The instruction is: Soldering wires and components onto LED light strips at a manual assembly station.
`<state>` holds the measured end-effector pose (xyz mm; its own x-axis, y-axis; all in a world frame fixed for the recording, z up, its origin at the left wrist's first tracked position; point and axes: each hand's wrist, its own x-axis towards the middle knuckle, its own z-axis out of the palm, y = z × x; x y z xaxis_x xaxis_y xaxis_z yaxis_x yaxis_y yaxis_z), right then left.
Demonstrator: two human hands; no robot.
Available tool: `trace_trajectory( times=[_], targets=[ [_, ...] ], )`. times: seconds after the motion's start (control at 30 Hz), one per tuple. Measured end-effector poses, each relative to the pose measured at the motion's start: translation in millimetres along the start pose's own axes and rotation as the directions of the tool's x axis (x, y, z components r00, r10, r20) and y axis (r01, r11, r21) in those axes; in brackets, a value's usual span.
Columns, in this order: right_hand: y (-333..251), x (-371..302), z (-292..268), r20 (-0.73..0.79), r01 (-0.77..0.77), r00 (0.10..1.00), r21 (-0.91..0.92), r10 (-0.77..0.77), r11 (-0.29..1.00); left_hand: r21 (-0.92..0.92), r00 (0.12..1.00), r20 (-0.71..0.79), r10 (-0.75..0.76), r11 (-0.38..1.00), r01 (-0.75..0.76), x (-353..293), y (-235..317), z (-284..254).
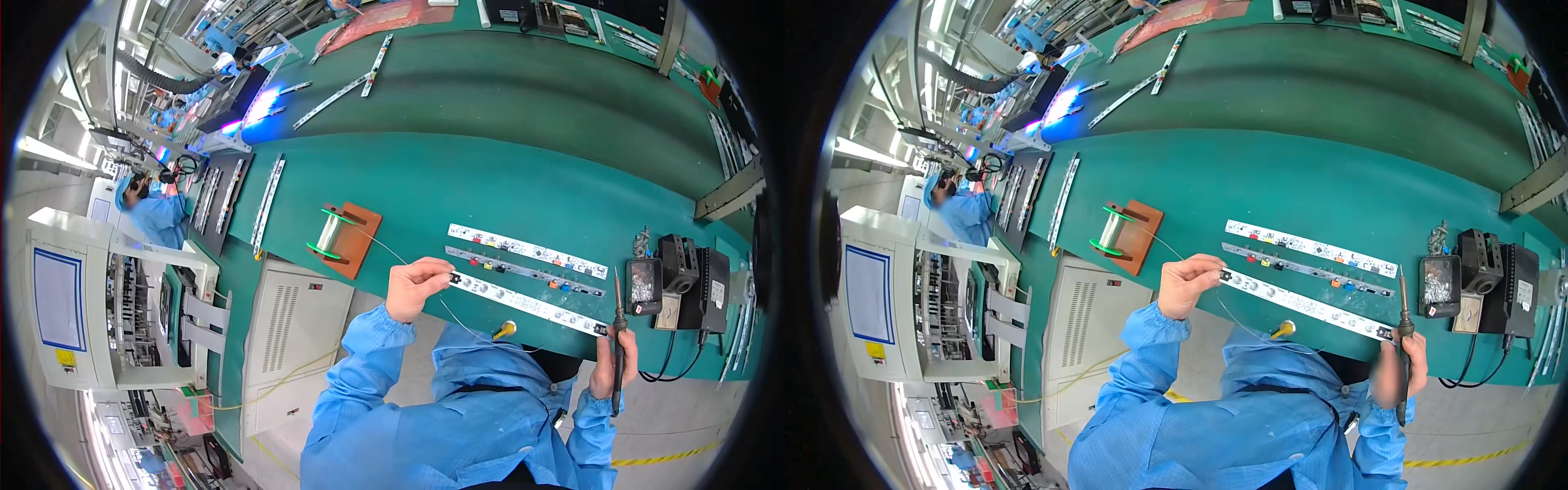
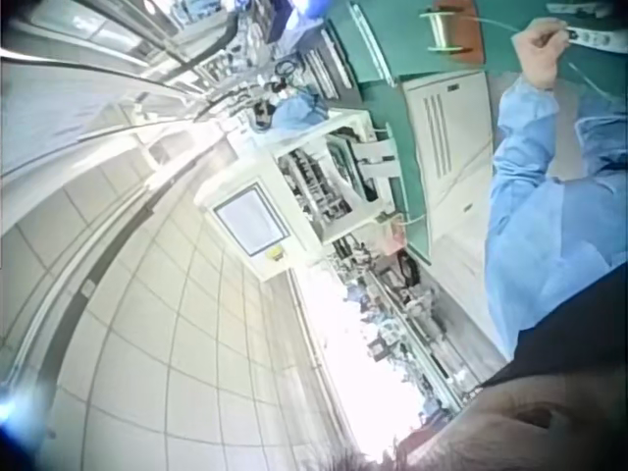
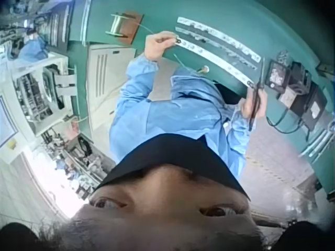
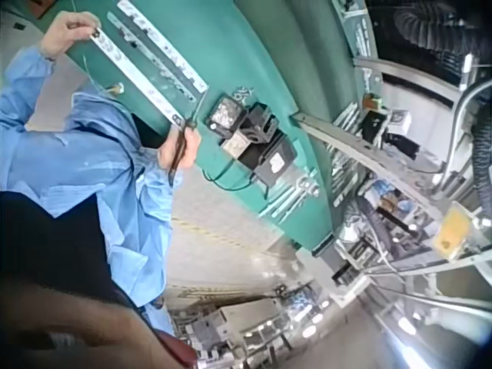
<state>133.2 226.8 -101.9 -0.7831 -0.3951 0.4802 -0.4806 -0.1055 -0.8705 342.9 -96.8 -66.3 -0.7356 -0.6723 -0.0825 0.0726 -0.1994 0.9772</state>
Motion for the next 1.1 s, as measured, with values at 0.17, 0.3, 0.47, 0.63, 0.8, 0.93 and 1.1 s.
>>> trace_trajectory(
  times=[0.17, 0.3, 0.47, 0.63, 0.8, 0.93, 1.1],
  targets=[
    [9.3, -9.6, -2.4, -0.059, -0.115, 0.992, 0.004, 0.115, 0.993, -0.003, 1.0, 0.011, -0.005, 1.0, 0.005, 6.5, 0.9, -1.1],
    [7.9, -6.8, -2.2, -0.074, -0.223, 0.972, 0.02, 0.224, 0.975, -0.043, 0.999, 0.023, 0.04, 0.998, -0.039, 4.4, 4.9, 5.3],
    [11.3, -5.6, -4.2, -0.069, -0.249, 0.966, -0.008, 0.248, 0.969, -0.027, 0.998, 0.056, 0.032, 0.999, -0.03, 3.6, 5.5, 5.7],
    [13.6, -7.6, -9.0, -0.033, -0.234, 0.972, -0.033, 0.233, 0.972, -0.02, 0.996, 0.085, 0.041, 0.999, -0.039, 4.7, 0.3, 4.5],
    [15.6, -8.0, -6.1, -0.077, -0.268, 0.961, -0.008, 0.267, 0.963, 0.266, 0.99, 0.109, 0.094, 0.956, -0.12, 14.6, 7.7, 2.5],
    [15.0, 1.7, -1.2, -0.113, -0.251, 0.962, -0.014, 0.248, 0.968, 0.199, 0.991, 0.069, 0.111, 0.972, -0.123, 15.3, 20.6, 10.5],
    [16.8, 1.5, -9.5, -0.108, -0.252, 0.964, -0.073, 0.243, 0.965, 0.042, 0.978, 0.153, 0.145, 0.987, -0.153, 17.3, 26.6, 24.3]
  ],
)
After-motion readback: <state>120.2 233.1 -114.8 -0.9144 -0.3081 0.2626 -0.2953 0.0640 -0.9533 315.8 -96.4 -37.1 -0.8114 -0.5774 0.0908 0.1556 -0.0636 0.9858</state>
